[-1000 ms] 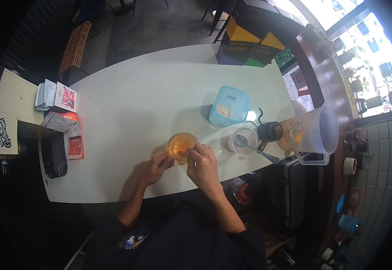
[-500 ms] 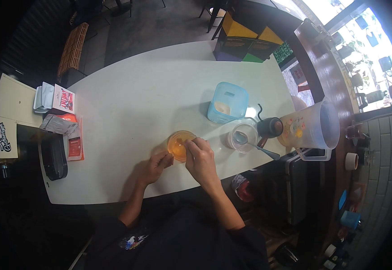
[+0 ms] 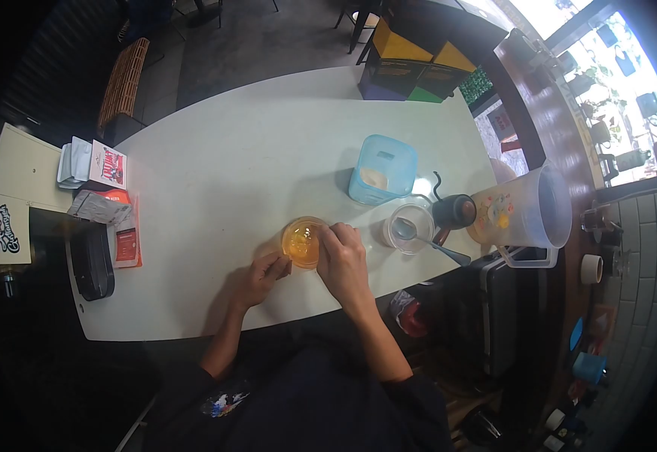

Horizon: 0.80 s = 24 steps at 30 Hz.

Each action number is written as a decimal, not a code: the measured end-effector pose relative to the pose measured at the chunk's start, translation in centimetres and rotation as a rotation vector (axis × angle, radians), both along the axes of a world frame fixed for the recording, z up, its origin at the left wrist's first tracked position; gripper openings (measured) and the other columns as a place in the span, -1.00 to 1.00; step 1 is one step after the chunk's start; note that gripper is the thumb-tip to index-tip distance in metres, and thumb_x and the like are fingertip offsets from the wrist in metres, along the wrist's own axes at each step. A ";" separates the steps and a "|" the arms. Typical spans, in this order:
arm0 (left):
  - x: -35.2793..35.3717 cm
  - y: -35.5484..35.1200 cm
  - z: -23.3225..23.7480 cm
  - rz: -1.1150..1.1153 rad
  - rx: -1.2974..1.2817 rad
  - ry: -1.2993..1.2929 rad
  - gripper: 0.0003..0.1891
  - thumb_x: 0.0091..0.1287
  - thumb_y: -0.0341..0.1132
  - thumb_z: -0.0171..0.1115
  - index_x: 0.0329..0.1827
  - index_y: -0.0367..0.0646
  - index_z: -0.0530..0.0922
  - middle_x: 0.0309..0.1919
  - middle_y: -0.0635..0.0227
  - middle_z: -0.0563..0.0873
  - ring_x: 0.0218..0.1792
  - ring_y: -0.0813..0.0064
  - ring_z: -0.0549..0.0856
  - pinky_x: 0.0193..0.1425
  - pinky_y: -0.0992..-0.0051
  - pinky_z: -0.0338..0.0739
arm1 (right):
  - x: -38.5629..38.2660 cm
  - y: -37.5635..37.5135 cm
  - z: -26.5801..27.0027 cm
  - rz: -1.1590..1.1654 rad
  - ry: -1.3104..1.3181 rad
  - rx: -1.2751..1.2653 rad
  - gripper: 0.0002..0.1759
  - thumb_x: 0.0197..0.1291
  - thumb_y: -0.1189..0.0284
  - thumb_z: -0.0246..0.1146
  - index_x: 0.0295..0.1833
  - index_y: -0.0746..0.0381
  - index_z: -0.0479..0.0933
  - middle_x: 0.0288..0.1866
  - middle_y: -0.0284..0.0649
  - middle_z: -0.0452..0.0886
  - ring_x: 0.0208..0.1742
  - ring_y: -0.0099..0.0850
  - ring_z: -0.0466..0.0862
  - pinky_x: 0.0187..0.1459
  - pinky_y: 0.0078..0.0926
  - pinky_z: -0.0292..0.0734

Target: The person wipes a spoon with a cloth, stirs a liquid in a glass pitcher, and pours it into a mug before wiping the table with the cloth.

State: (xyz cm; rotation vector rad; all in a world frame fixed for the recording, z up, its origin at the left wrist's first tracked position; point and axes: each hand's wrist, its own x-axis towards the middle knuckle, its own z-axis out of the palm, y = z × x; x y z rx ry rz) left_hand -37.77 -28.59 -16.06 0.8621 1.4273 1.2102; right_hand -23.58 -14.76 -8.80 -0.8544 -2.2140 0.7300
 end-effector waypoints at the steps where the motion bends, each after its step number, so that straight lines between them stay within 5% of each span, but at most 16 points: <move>1: 0.0 0.0 0.1 -0.001 -0.001 0.000 -0.62 0.63 -0.15 -0.01 -0.19 -0.34 0.53 -0.36 0.43 0.59 -0.26 0.70 0.54 -0.01 0.59 0.54 | -0.2 0.0 -0.2 -0.001 0.000 -0.001 -0.83 0.12 0.69 0.31 -0.14 0.37 0.66 -0.36 -0.05 0.61 -0.31 -0.08 0.60 -0.24 -0.22 0.50; 24: 0.2 0.1 0.3 0.041 0.046 0.040 -0.62 0.63 -0.15 -0.01 -0.18 -0.34 0.53 -0.36 0.44 0.58 -0.29 0.67 0.53 -0.03 0.58 0.53 | 0.0 -0.7 -0.4 0.139 0.032 -0.090 -0.87 0.13 0.67 0.31 -0.17 0.39 0.67 -0.33 -0.05 0.64 -0.28 -0.07 0.64 -0.20 -0.27 0.54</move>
